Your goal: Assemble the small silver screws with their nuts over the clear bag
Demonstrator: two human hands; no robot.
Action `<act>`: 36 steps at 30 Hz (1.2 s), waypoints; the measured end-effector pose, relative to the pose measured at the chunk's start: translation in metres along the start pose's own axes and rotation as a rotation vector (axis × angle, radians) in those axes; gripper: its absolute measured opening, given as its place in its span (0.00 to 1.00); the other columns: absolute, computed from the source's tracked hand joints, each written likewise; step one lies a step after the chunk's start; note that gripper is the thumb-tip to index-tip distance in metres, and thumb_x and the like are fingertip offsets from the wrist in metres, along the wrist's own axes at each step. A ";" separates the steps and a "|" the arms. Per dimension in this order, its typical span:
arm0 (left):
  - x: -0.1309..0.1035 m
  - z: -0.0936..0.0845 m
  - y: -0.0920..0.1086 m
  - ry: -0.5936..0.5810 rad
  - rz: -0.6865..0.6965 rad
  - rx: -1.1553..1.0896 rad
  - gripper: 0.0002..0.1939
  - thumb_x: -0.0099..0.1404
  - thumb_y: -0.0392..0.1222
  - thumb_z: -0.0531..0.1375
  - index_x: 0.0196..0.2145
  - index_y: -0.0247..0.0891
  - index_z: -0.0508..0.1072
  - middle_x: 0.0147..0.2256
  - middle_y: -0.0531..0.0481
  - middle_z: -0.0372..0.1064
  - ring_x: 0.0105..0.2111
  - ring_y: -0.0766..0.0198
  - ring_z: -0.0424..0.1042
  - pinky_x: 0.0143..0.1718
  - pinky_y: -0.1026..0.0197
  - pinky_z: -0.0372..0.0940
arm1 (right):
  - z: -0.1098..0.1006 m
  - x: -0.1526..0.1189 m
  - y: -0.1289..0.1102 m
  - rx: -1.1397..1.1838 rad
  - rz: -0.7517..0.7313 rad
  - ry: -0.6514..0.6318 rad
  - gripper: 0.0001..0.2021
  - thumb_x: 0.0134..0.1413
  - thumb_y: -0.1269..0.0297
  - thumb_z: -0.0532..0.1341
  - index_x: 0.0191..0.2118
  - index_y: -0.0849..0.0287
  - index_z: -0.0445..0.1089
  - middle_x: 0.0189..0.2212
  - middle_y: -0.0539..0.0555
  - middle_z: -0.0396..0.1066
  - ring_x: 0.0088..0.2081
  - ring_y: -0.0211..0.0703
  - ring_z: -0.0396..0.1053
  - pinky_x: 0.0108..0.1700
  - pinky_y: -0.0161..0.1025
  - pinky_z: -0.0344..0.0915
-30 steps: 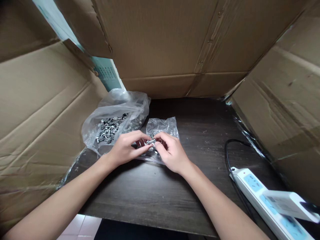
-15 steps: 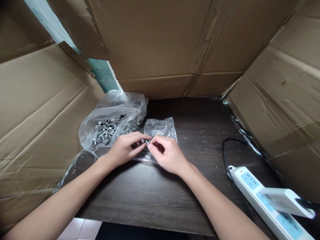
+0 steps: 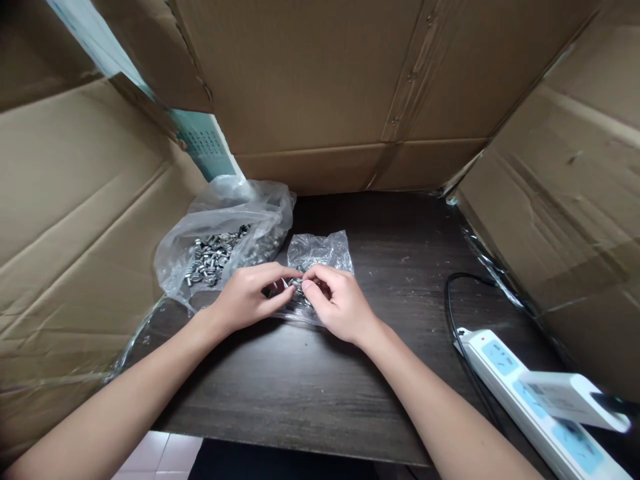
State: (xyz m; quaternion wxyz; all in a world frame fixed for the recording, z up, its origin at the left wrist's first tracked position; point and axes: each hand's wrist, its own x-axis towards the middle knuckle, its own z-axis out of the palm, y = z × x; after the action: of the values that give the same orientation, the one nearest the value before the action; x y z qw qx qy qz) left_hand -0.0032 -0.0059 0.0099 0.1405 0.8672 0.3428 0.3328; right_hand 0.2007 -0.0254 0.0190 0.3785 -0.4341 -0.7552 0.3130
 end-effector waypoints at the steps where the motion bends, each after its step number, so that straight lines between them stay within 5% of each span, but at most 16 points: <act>1: 0.000 0.000 0.000 0.003 0.005 0.009 0.09 0.67 0.36 0.60 0.45 0.38 0.77 0.35 0.51 0.77 0.28 0.68 0.74 0.32 0.65 0.66 | 0.000 0.000 0.000 -0.003 0.003 -0.001 0.08 0.63 0.64 0.57 0.32 0.59 0.70 0.23 0.48 0.66 0.25 0.36 0.62 0.29 0.35 0.59; 13: 0.000 -0.003 0.003 0.001 0.041 0.002 0.09 0.68 0.40 0.62 0.45 0.37 0.77 0.33 0.51 0.76 0.30 0.67 0.75 0.33 0.65 0.68 | 0.004 0.002 0.005 -0.071 0.107 0.020 0.21 0.68 0.59 0.51 0.22 0.57 0.58 0.19 0.46 0.55 0.23 0.36 0.55 0.28 0.36 0.52; 20: 0.000 -0.002 0.000 0.021 0.007 -0.008 0.07 0.68 0.41 0.63 0.42 0.37 0.77 0.31 0.52 0.75 0.28 0.68 0.73 0.31 0.66 0.67 | 0.000 0.002 0.003 0.000 0.104 -0.039 0.13 0.67 0.61 0.53 0.32 0.58 0.68 0.27 0.50 0.68 0.29 0.40 0.64 0.34 0.37 0.58; 25: -0.001 -0.001 0.000 0.024 -0.005 -0.036 0.07 0.67 0.41 0.64 0.41 0.37 0.76 0.32 0.52 0.76 0.29 0.68 0.74 0.31 0.67 0.67 | -0.001 0.002 0.001 0.012 0.063 -0.096 0.09 0.65 0.63 0.55 0.35 0.58 0.69 0.27 0.50 0.69 0.30 0.40 0.65 0.35 0.37 0.60; 36: -0.001 0.002 0.001 0.010 -0.011 -0.083 0.07 0.67 0.41 0.64 0.41 0.36 0.76 0.31 0.53 0.75 0.28 0.69 0.74 0.31 0.67 0.67 | 0.001 0.001 0.004 -0.008 0.082 -0.046 0.22 0.70 0.57 0.48 0.23 0.57 0.57 0.20 0.47 0.58 0.24 0.37 0.57 0.30 0.37 0.53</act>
State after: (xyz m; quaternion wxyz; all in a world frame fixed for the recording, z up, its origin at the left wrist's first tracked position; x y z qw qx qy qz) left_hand -0.0021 -0.0075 0.0084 0.1766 0.8570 0.3343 0.3502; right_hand 0.2010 -0.0228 0.0160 0.3462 -0.4590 -0.7463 0.3353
